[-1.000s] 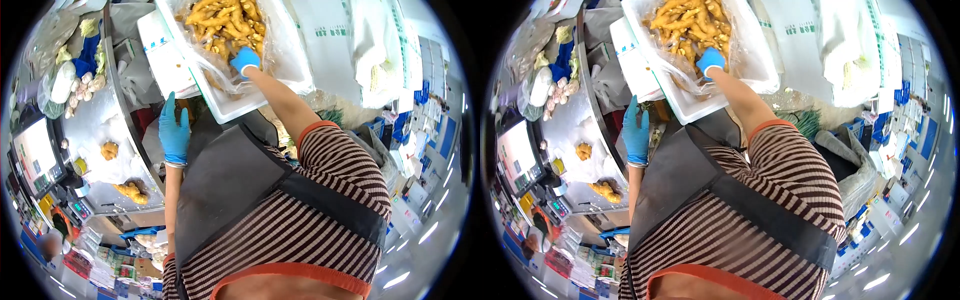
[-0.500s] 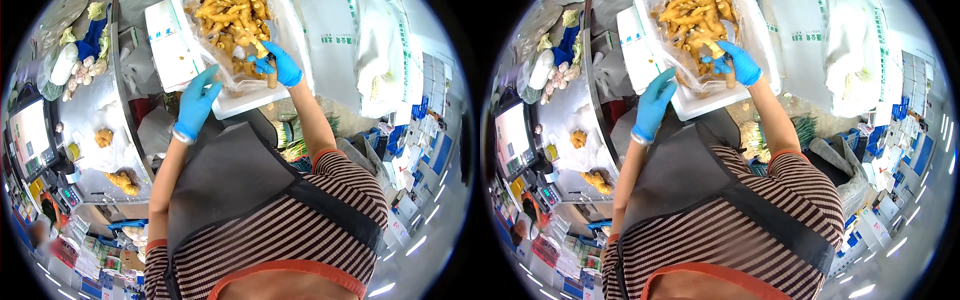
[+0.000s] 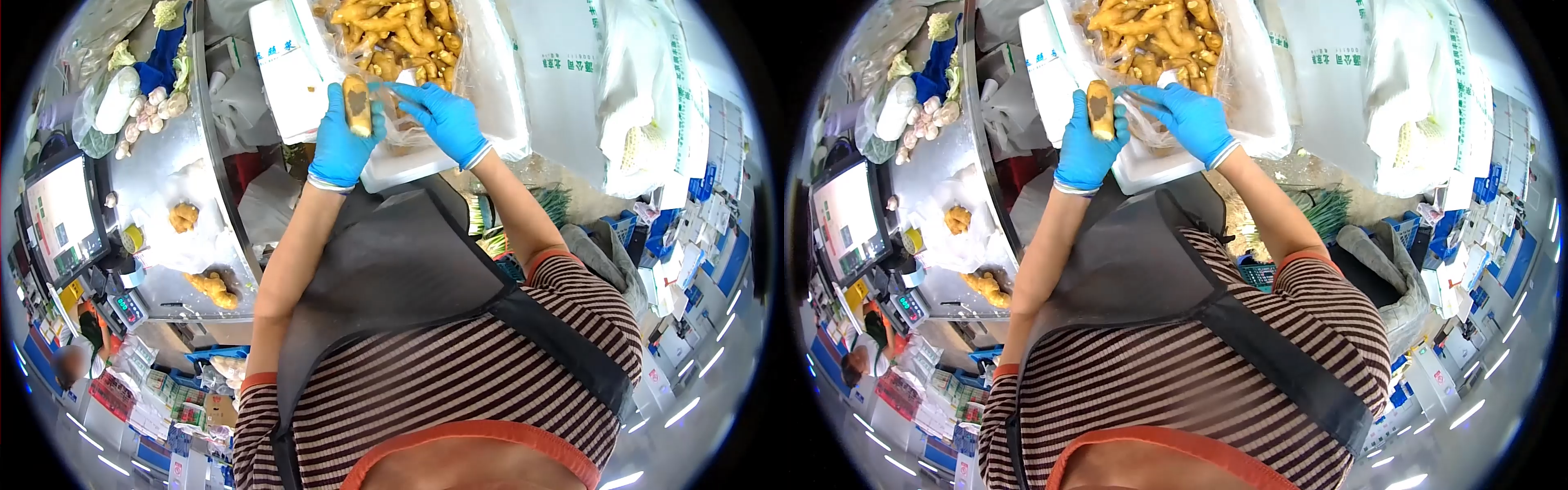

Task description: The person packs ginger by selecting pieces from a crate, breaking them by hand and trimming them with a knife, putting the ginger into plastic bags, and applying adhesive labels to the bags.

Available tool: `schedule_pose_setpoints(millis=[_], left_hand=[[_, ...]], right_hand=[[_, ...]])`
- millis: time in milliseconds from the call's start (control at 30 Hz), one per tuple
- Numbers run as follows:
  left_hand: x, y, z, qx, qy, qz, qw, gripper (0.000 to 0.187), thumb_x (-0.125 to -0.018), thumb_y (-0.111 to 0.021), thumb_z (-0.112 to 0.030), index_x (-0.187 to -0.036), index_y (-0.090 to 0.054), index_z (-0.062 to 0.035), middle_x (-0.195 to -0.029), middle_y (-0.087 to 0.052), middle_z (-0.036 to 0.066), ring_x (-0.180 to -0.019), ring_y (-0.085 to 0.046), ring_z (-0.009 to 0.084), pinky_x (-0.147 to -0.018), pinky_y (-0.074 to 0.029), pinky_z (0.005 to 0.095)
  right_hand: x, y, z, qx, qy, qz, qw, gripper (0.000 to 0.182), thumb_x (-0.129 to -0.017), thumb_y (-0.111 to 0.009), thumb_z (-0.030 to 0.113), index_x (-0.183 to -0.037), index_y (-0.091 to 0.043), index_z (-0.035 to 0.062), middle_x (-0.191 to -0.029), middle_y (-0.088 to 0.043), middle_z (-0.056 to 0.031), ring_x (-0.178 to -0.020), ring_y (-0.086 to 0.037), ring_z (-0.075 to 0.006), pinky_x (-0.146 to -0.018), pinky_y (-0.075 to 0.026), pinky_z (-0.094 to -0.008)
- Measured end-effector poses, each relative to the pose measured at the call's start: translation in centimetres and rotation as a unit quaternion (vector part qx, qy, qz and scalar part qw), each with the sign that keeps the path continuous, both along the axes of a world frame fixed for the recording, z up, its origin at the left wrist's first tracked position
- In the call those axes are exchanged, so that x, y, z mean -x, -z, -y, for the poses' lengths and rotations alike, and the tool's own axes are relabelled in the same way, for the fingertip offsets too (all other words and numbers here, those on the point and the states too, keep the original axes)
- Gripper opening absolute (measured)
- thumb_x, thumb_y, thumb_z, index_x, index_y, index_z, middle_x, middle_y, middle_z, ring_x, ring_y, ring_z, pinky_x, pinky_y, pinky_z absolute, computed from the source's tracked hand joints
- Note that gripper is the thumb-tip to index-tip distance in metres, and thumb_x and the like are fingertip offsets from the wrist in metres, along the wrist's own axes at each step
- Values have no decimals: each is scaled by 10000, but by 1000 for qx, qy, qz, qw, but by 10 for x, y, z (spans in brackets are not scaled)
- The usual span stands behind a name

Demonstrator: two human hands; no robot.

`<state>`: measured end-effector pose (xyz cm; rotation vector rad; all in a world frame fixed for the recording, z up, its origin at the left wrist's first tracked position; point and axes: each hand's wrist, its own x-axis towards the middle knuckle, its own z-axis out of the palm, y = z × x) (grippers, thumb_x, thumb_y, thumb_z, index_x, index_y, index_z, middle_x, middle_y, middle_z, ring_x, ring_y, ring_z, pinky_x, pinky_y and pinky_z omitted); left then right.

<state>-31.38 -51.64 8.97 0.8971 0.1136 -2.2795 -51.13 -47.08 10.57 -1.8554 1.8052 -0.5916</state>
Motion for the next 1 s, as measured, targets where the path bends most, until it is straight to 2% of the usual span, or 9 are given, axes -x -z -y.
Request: schedule_pose_setpoints(millis=[200,267,367,500,733,767,867,900,1000], left_hand=[[16,-6,-7,-84,-66,57,993,435,-977,-509,-488,-1141,-531,-86,-992,-590,75,-761,-582,188,-662,-499,306],[10,10,-16,91,-8,82,992,375,-1001,-464,-468,-1144,-538,-130,-988,-603,38,-828,-582,164,-620,-474,285],[5,8,-22,140,6,111,984,353,-1019,-423,-457,-1146,-544,-151,-962,-608,21,-818,-576,149,-581,-453,277],[-2,-47,-17,-3,-1,182,983,389,-1024,-391,-476,-1125,-557,-139,-860,-606,30,-686,-552,134,-525,-427,260],[-48,-74,-34,76,-13,178,981,544,-1036,-356,-474,-1318,-512,-37,-789,-568,48,-612,-489,103,-519,-390,211],[-54,-69,-33,52,-53,191,979,421,-1032,-404,-445,-1157,-588,-87,-751,-594,33,-598,-534,89,-460,-374,217],[-73,-63,-36,192,-76,342,917,350,-1003,-521,-367,-1184,-565,-70,-796,-609,42,-618,-549,108,-478,-397,217],[-78,-58,-38,261,-49,452,852,433,-890,-706,-307,-1193,-543,-45,-872,-640,75,-663,-595,169,-559,-478,266],[-97,-39,-46,417,15,675,609,581,-755,-830,-293,-1177,-541,-18,-941,-657,121,-712,-631,236,-670,-523,319]], right_hand=[[-17,-9,7,-9,-74,-123,990,707,-842,-622,184,-1483,-341,282,-843,-631,-61,-666,-663,-238,-511,-519,-370],[-22,-5,11,10,-82,-156,984,753,-832,-628,170,-1503,-299,270,-806,-611,-66,-637,-656,-234,-481,-507,-370],[-31,-4,18,1,-113,-164,980,853,-804,-662,115,-1529,-245,281,-827,-617,-67,-635,-645,-259,-523,-516,-360],[-44,3,36,41,-145,-103,983,849,-813,-654,117,-1535,-231,254,-860,-628,-96,-639,-651,-266,-518,-515,-371],[-63,31,110,4,-70,-133,989,668,-929,-541,212,-1524,-247,285,-1028,-676,-153,-713,-677,-310,-597,-554,-410],[-69,23,110,19,-82,-105,991,651,-932,-539,215,-1516,-266,297,-1011,-678,-151,-716,-677,-305,-602,-554,-409],[-93,9,102,58,-123,-28,990,576,-935,-536,214,-1474,-367,330,-948,-683,-115,-718,-668,-281,-624,-546,-392],[-97,17,102,30,-156,-47,986,575,-930,-539,208,-1468,-381,332,-938,-682,-105,-711,-665,-274,-624,-543,-388],[-105,14,95,23,-191,-2,981,588,-899,-551,163,-1447,-426,337,-874,-672,-86,-691,-653,-255,-628,-534,-369]])
